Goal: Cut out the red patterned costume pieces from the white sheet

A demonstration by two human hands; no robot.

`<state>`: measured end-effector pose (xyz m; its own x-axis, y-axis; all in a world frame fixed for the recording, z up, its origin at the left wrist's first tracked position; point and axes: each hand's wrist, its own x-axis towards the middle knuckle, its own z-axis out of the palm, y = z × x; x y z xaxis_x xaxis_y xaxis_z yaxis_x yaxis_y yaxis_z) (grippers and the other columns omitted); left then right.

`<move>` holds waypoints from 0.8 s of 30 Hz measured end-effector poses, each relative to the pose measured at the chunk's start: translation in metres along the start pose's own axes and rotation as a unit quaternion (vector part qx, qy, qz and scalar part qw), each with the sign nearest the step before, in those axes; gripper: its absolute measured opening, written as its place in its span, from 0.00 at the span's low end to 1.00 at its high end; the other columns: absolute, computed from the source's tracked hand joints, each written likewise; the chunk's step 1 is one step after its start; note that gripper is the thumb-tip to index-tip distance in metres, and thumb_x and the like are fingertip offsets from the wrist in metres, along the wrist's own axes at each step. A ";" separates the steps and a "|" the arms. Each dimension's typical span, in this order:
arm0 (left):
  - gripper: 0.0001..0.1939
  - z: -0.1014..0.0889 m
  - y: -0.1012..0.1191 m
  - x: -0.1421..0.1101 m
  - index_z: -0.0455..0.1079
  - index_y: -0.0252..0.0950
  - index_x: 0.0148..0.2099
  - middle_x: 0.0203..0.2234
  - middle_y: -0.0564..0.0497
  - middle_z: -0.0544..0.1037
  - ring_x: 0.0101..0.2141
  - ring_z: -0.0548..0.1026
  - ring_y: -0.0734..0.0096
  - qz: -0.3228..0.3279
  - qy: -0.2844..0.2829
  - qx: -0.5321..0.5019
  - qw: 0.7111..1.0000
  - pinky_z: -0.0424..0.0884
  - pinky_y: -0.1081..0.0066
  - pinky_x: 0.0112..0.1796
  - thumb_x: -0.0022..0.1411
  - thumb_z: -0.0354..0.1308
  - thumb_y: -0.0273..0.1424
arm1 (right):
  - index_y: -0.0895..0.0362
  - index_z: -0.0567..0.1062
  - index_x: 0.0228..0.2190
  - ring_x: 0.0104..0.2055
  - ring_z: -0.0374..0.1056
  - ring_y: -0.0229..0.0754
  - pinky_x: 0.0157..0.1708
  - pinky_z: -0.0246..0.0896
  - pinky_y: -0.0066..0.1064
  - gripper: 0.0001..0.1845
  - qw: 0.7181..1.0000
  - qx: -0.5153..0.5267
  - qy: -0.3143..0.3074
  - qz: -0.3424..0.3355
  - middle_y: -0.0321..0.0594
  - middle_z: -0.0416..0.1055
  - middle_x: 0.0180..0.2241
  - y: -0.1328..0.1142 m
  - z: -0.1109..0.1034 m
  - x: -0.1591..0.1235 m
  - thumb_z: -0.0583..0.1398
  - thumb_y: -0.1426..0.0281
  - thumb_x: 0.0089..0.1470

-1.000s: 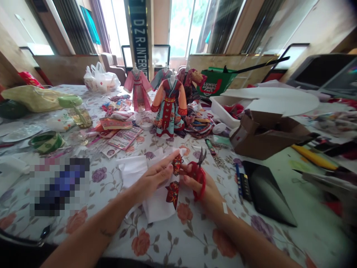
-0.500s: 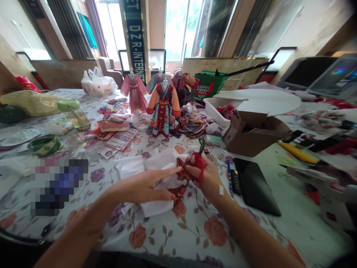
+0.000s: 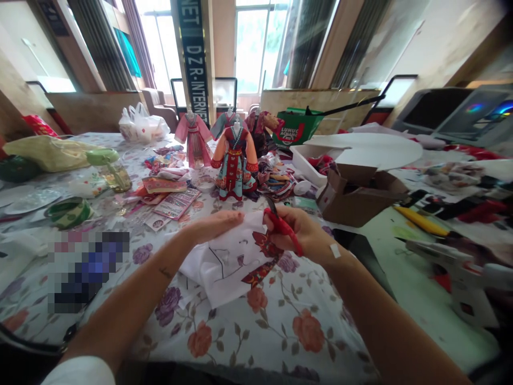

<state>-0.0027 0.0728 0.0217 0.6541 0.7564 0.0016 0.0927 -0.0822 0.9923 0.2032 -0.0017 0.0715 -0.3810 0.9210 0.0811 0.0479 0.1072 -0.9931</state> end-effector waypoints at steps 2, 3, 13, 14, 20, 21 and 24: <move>0.24 0.000 -0.004 0.000 0.76 0.32 0.34 0.26 0.45 0.79 0.25 0.75 0.68 -0.044 -0.036 -0.031 0.998 0.69 0.72 0.25 0.49 0.63 0.50 | 0.57 0.67 0.22 0.20 0.50 0.30 0.20 0.44 0.23 0.08 1.000 0.004 0.004 -0.003 0.28 0.58 0.19 0.003 -0.001 0.004 0.62 0.76 0.37; 0.22 -0.001 -0.006 -0.001 0.76 0.32 0.33 0.25 0.46 0.79 0.24 0.74 0.69 -0.055 -0.043 -0.046 0.997 0.68 0.73 0.25 0.47 0.66 0.47 | 0.57 0.67 0.23 0.20 0.50 0.31 0.20 0.44 0.23 0.08 1.000 0.015 0.005 -0.001 0.28 0.58 0.19 0.007 -0.002 0.006 0.62 0.76 0.37; 0.13 0.006 -0.028 -0.013 0.76 0.33 0.33 0.24 0.52 0.78 0.25 0.71 0.74 0.000 0.149 -0.064 0.987 0.65 0.74 0.28 0.47 0.67 0.36 | 0.57 0.67 0.23 0.24 0.56 0.32 0.24 0.48 0.24 0.10 0.994 0.099 0.047 0.005 0.31 0.66 0.27 0.049 0.004 0.008 0.61 0.80 0.34; 0.13 0.010 -0.027 -0.014 0.77 0.32 0.34 0.26 0.51 0.78 0.26 0.72 0.73 0.006 0.163 -0.059 0.985 0.65 0.74 0.29 0.48 0.67 0.36 | 0.57 0.67 0.23 0.24 0.56 0.32 0.24 0.48 0.24 0.11 0.992 0.112 0.055 0.006 0.31 0.66 0.27 0.051 0.005 0.008 0.61 0.80 0.34; 0.18 0.030 -0.021 -0.020 0.73 0.34 0.45 0.36 0.49 0.77 0.35 0.73 0.70 0.051 0.223 -0.050 0.972 0.67 0.73 0.37 0.55 0.62 0.40 | 0.56 0.66 0.24 0.23 0.59 0.33 0.25 0.52 0.25 0.11 0.981 0.184 0.065 0.018 0.30 0.67 0.24 0.058 0.007 0.007 0.62 0.78 0.34; 0.18 0.032 -0.022 -0.021 0.72 0.34 0.44 0.35 0.49 0.77 0.34 0.73 0.71 0.055 0.221 -0.047 0.973 0.68 0.73 0.36 0.53 0.63 0.39 | 0.56 0.66 0.24 0.23 0.60 0.33 0.25 0.53 0.25 0.12 0.979 0.194 0.064 0.021 0.31 0.67 0.25 0.059 0.007 0.007 0.62 0.79 0.34; 0.17 0.037 -0.029 -0.023 0.71 0.34 0.39 0.31 0.52 0.74 0.30 0.71 0.74 0.074 0.242 -0.013 0.967 0.67 0.74 0.32 0.47 0.68 0.35 | 0.56 0.66 0.24 0.24 0.62 0.34 0.25 0.55 0.25 0.12 0.973 0.220 0.060 0.025 0.32 0.70 0.27 0.060 0.006 0.007 0.62 0.79 0.34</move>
<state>0.0078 0.0335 -0.0118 0.2296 0.9533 0.1962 0.0011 -0.2018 0.9794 0.1974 0.0091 0.0121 -0.2766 0.9608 0.0157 -0.3461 -0.0843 -0.9344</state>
